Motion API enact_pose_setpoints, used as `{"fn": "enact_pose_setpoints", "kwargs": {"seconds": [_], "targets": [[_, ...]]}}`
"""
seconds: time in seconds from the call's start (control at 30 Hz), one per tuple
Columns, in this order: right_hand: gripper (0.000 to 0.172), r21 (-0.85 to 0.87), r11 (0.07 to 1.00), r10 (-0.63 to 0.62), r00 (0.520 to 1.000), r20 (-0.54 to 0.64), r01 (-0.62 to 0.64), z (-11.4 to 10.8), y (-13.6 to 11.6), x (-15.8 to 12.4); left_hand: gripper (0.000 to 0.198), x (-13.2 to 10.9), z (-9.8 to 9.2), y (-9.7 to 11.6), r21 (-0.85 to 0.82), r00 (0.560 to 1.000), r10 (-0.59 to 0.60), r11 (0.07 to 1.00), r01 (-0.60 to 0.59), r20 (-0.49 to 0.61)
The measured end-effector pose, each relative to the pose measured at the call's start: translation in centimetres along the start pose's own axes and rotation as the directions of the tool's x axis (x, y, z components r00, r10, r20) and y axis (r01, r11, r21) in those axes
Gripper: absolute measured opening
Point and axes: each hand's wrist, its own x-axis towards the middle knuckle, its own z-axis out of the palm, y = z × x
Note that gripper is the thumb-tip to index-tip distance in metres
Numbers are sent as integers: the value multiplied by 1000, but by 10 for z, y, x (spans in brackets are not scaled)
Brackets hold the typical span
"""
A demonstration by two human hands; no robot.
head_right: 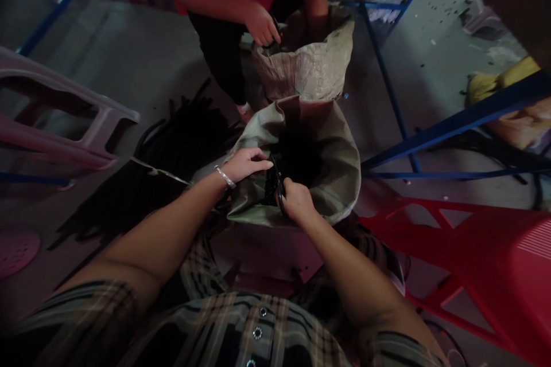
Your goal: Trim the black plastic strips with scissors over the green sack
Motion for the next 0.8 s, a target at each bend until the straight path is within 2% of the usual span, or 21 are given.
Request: {"fn": "enact_pose_setpoints", "kwargs": {"seconds": [0.1,0.27,0.5,0.8], "targets": [[24,33,999,-5,1000,-23,6,2,2,1,28,0,-1,-2,132,994,107,986,-102,-26],[25,112,994,1,999,-53,5,5,3,1,29,0,-4,0,124,985,166,978,-169,36],[25,222,975,22,999,-48,-11,7,3,0,27,-1,-4,3,114,994,100,988,-105,48],[27,317,948,44,998,-46,-27,10,6,2,26,2,-8,0,281,989,148,950,-138,-17]]}}
